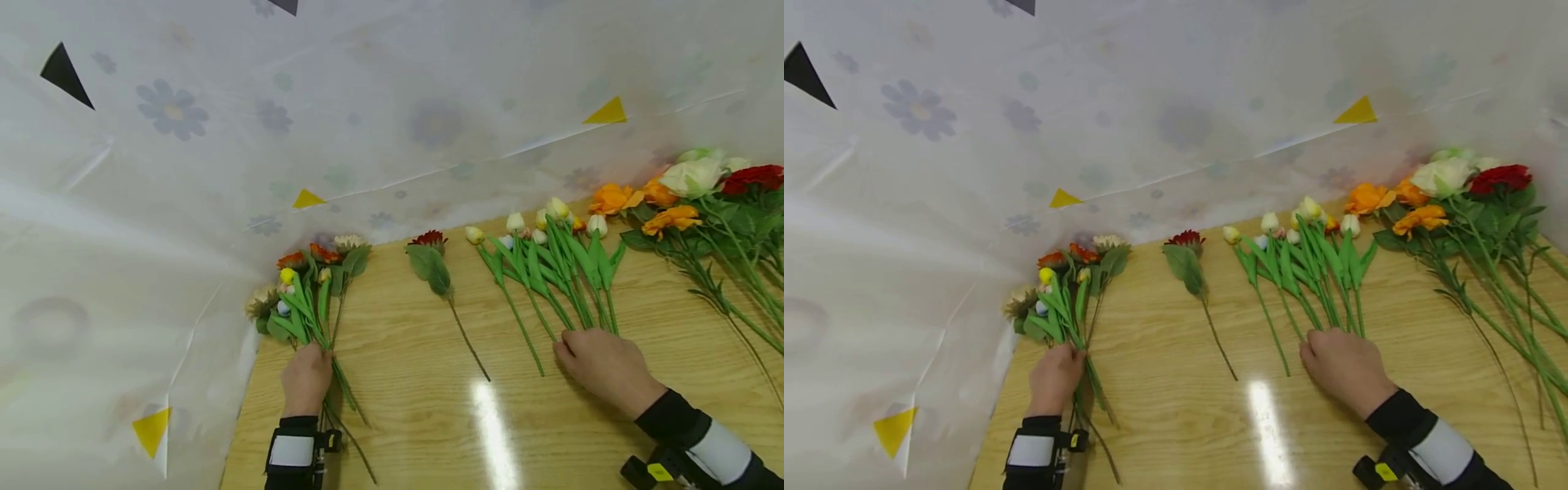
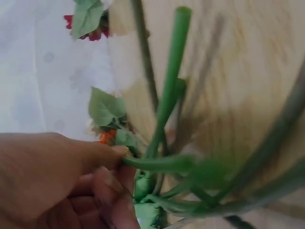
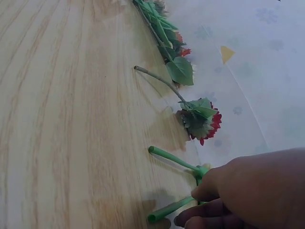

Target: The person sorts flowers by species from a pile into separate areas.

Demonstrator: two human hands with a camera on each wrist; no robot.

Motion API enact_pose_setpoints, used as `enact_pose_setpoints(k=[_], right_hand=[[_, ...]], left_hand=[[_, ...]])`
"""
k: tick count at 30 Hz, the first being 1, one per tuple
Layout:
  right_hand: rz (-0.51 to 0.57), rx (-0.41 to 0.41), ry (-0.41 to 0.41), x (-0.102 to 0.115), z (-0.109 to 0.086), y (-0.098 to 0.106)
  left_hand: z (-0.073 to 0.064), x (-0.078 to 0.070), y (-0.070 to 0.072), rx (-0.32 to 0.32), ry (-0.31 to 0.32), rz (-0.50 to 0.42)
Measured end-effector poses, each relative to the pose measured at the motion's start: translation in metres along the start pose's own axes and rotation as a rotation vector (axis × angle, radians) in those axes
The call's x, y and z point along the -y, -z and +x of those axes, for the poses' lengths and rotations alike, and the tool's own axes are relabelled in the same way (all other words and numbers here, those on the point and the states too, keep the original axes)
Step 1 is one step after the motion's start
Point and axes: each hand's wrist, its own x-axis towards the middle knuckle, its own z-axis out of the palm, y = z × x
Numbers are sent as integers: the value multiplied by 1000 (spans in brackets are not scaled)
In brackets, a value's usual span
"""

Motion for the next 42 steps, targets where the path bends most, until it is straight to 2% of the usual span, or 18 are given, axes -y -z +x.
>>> enact_pose_setpoints(k=[5, 8, 12, 16, 21, 23, 26, 29, 32, 37, 42], right_hand=[[18, -34, -8, 0, -1, 7], [33, -40, -1, 2, 0, 10], [100, -15, 27, 9, 3, 11], [284, 50, 95, 16, 5, 8], [536, 108, 230, 29, 6, 3], [617, 152, 274, 36, 6, 1], [729, 264, 298, 47, 5, -1], [799, 350, 303, 56, 3, -3], [842, 373, 323, 62, 1, -4], [859, 360, 340, 62, -2, -5], [790, 318, 308, 54, -3, -1]], left_hand=[[-1, -7, 13, -18, -28, -159], [-1, -18, 22, -22, -49, -258], [-2, -39, 28, 13, -89, -433], [-7, -62, 25, 108, -130, -646], [-16, -96, 11, 285, -201, -835], [-20, -111, 6, 356, -245, -878], [-27, -133, 1, 455, -291, -947], [-34, -153, -1, 511, -320, -990], [-38, -169, -2, 542, -342, -1031], [-42, -181, -5, 557, -378, -1053], [-42, -178, -5, 565, -391, -1022]])
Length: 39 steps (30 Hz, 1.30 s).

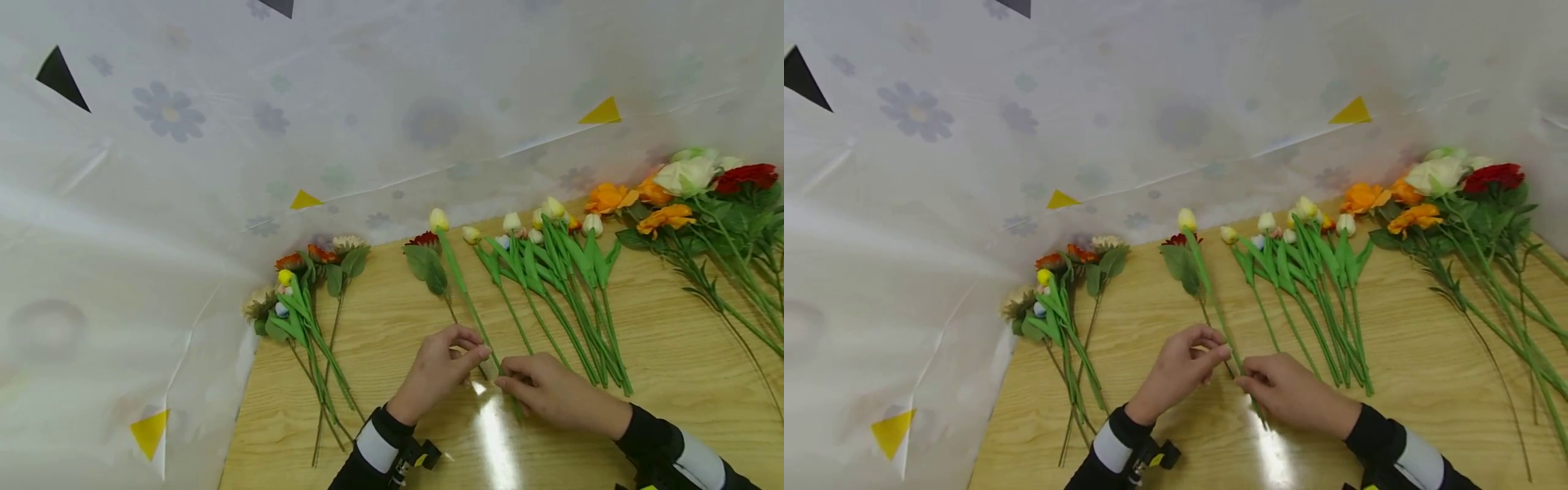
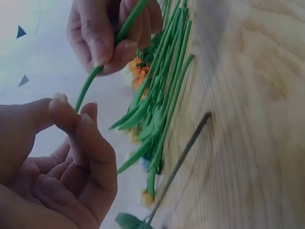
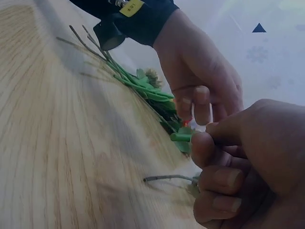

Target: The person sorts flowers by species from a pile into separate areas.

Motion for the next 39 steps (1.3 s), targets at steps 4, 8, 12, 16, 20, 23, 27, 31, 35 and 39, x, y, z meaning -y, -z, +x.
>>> enact_pose_setpoints(k=[4, 8, 12, 16, 20, 23, 27, 31, 35, 39], right_hand=[[-74, -63, -52, -7, -6, 11], [-178, -142, -116, -15, -12, 24], [-317, -226, -195, -22, -17, 35], [-416, -273, -270, -28, -20, 42], [-472, -287, -298, -33, -21, 44], [-497, -291, -309, -36, -21, 44], [-500, -280, -326, -38, -22, 44], [-506, -270, -350, -37, -23, 45], [-501, -266, -369, -35, -23, 47], [-485, -260, -365, -33, -22, 47]], left_hand=[[-8, 7, 15, -20, 54, 16], [-20, 24, 39, -90, 101, 34], [-35, 38, 67, -193, 154, 159], [-50, 45, 91, -285, 231, 365], [-63, 48, 110, -373, 286, 584], [-71, 50, 120, -429, 345, 734], [-79, 53, 128, -451, 459, 874], [-82, 57, 130, -441, 522, 942], [-81, 61, 130, -448, 514, 972], [-78, 67, 131, -459, 500, 1003]])
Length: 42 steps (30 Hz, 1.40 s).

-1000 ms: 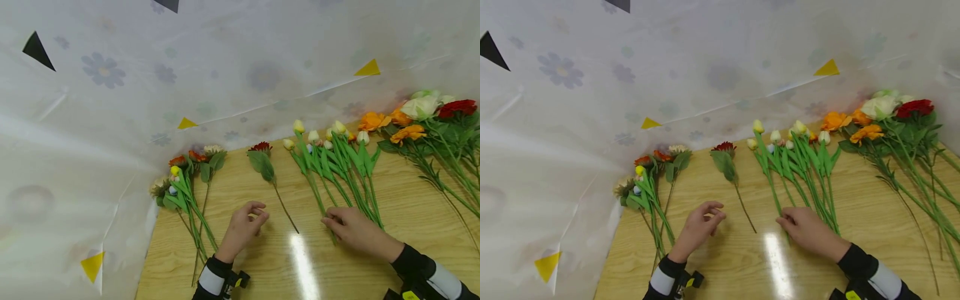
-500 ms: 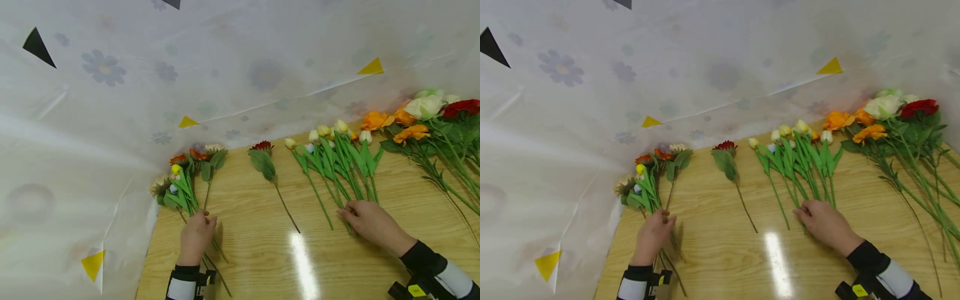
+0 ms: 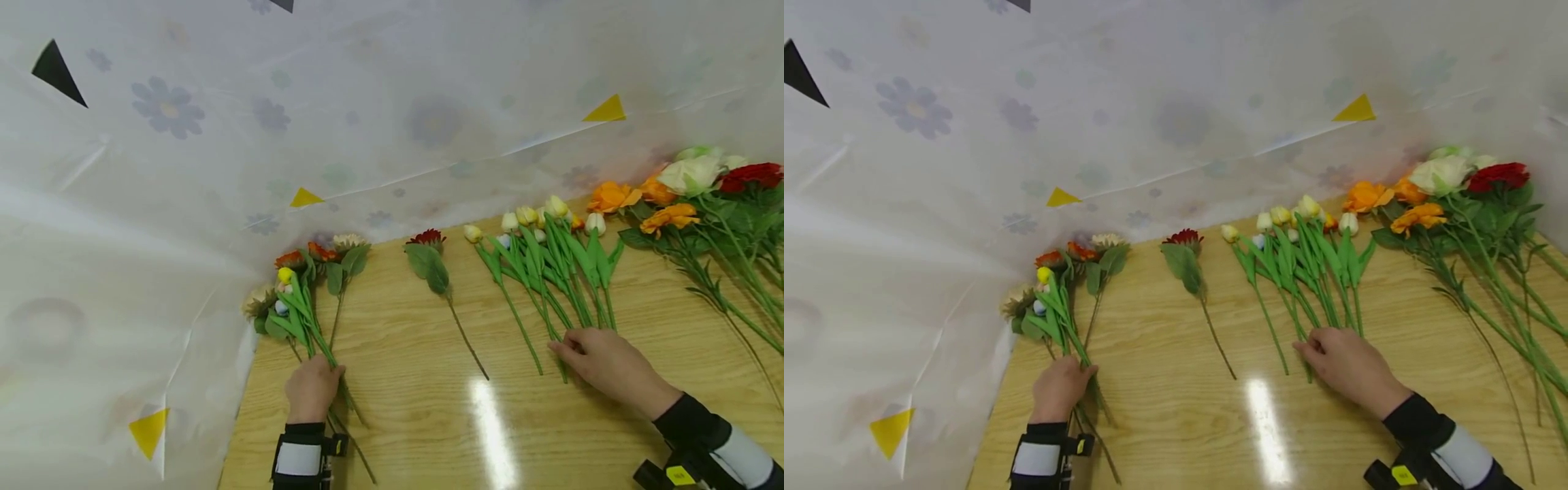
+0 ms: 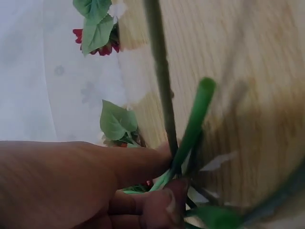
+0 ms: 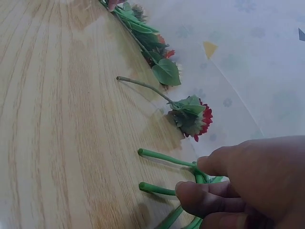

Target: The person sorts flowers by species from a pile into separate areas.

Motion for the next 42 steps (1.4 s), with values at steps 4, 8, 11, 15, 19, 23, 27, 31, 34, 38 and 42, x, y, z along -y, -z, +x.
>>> enact_pose_setpoints(k=[4, 8, 11, 15, 19, 23, 27, 31, 34, 38, 42], right_hand=[[25, 6, 16, 2, -1, -1], [48, 17, 18, 4, -1, 0], [58, 21, 21, 5, -1, 0], [64, 20, 21, 6, -2, 1], [66, 17, 20, 6, -2, 1], [68, 16, 21, 5, -1, -1], [79, 23, 23, 5, -1, -1], [99, 8, 50, 6, -2, -3], [117, -12, 103, 10, -2, -6], [182, 16, 182, 20, -1, -15], [310, 102, 277, 35, 0, -23]], left_hand=[[4, 1, -3, 2, 2, 1], [6, 1, -6, -61, -18, -30], [6, 1, -8, -157, -63, -43], [6, -1, -8, -233, -102, -69], [8, -5, -4, -205, -82, -148], [9, -8, 2, -175, -35, -235], [9, -13, 6, -166, -63, -298], [7, -26, 11, -132, -151, -367], [5, -41, 11, -99, -233, -428], [0, -65, 8, 27, -339, -580], [-8, -93, 6, 219, -384, -725]])
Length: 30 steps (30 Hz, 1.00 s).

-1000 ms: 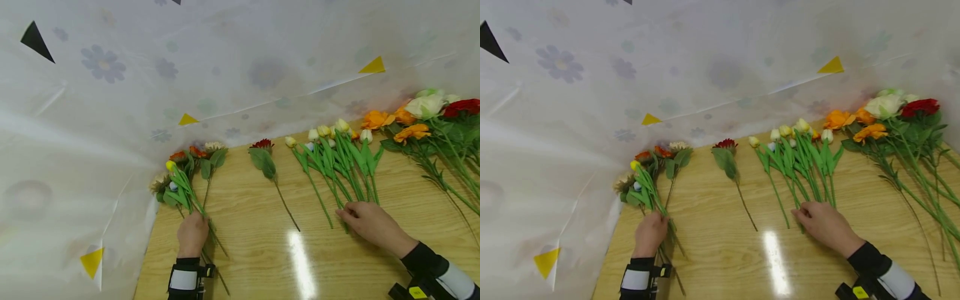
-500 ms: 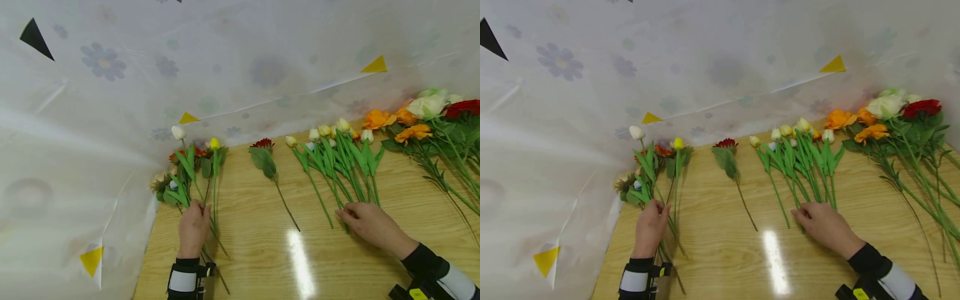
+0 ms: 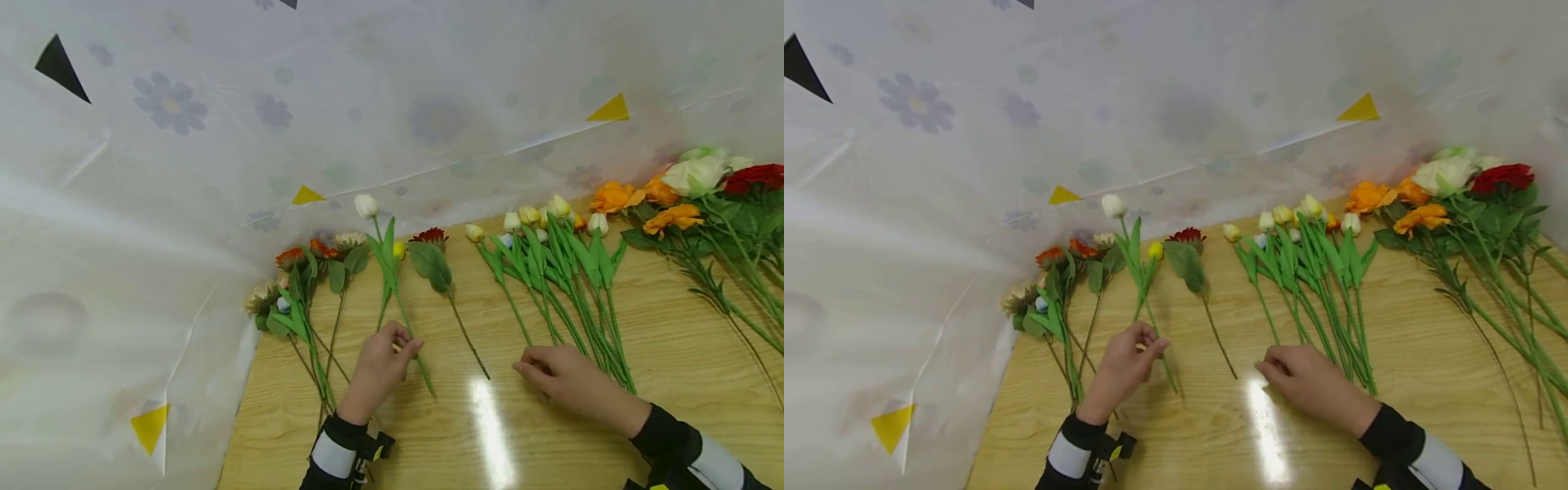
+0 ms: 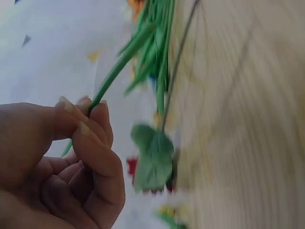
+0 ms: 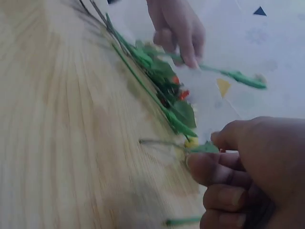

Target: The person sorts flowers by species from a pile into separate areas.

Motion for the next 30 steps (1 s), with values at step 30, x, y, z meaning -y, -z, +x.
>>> enact_pose_setpoints(k=[30], right_hand=[[106, 25, -115, 1, -6, 12]], left_hand=[[3, 9, 2, -31, 35, 103]])
